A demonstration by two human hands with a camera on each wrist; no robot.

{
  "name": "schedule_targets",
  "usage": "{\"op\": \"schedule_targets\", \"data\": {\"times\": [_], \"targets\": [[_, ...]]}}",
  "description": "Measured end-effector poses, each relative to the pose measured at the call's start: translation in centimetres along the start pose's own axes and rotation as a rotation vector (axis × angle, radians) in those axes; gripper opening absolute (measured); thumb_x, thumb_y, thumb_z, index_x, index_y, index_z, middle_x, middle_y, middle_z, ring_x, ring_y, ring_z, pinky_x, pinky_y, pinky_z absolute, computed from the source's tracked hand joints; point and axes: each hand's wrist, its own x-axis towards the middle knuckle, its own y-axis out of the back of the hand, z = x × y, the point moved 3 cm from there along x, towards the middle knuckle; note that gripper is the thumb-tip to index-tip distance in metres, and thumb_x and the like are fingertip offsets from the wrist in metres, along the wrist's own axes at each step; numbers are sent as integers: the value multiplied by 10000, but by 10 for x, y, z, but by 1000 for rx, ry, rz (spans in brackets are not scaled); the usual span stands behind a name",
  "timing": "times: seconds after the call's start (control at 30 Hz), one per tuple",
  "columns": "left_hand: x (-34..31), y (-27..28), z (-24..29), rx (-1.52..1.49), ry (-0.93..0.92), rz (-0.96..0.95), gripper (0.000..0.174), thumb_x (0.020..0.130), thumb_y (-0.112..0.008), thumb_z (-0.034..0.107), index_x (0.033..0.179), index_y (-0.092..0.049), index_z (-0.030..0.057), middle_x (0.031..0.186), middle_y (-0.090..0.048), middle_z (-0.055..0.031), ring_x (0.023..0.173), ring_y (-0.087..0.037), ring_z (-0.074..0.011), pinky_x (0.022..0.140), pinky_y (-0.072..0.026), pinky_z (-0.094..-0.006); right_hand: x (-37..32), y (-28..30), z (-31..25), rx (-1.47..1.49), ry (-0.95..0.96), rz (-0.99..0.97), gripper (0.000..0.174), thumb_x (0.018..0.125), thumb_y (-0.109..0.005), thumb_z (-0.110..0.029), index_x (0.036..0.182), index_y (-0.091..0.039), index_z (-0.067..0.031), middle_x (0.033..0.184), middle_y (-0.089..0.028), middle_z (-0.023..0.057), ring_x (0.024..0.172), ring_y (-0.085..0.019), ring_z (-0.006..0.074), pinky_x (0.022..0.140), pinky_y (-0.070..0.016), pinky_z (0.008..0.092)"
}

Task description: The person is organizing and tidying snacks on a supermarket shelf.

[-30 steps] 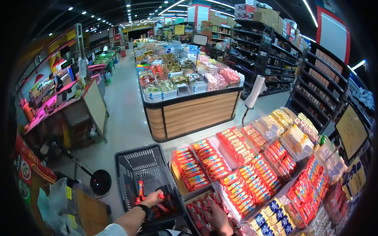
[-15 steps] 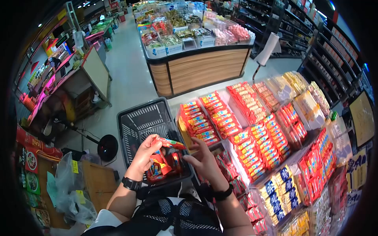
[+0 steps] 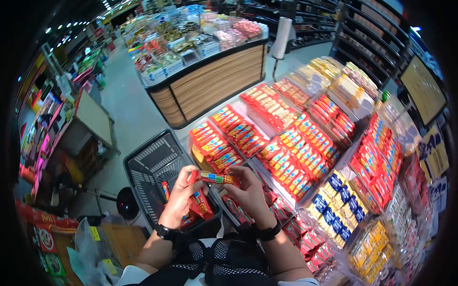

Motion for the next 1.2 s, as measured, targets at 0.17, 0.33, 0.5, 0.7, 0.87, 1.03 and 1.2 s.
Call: {"op": "schedule_targets", "data": {"times": [0.17,0.33,0.5,0.7,0.87,1.03,1.2], "targets": [[7,-29,-4,471,-239,-28,349,893,-583,-159,1143,-485,63,1257,-593,-128,905,-639,-146,780,-548,-281,-9,32,-2,12,-390,174,250,940,-697,-197,1066,-645,12,827,-681,35,640,-604,69,533,-466,202],[9,-56,-22,727,-397,-173,331,882,-623,-125,1142,-492,30,1296,-568,-147,918,-636,-141,795,-532,-265,-17,33,-4,210,-497,132,229,934,-706,-222,981,-673,-1,779,-675,31,595,-571,51,505,-412,191],[15,-54,-25,588,-270,-146,318,893,-617,-130,1135,-492,34,1293,-573,-137,951,-636,-138,824,-536,-270,-19,61,14,-186,-292,307,256,886,-746,-187,1022,-645,5,818,-665,54,684,-614,107,599,-483,243],[15,-44,-32,495,-79,-269,337,881,-606,-157,1149,-518,28,1265,-598,-113,1056,-615,-136,883,-531,-281,-20,53,-23,-846,256,-96,328,800,-717,-88,1120,-652,-62,1050,-626,98,1056,-566,309,912,-461,391],[17,-44,-33,472,-1,-226,424,875,-610,-145,1255,-505,11,1221,-616,-116,999,-638,-158,864,-538,-296,-25,55,-18,-750,46,-214,266,841,-705,-88,1104,-673,-58,1007,-658,101,971,-641,236,829,-511,346],[20,-14,-44,267,137,93,436,919,-592,-59,1338,-491,4,1088,-661,-119,891,-649,-164,795,-533,-298,-15,133,66,-498,-188,527,284,827,-733,-205,958,-644,30,811,-672,143,731,-642,213,689,-516,341],[15,12,-56,241,135,142,360,925,-596,-45,1280,-547,-2,1045,-665,-88,874,-644,-132,790,-531,-279,0,199,99,-871,-398,873,371,747,-774,-236,925,-642,61,812,-698,240,804,-704,366,725,-541,429]]}}
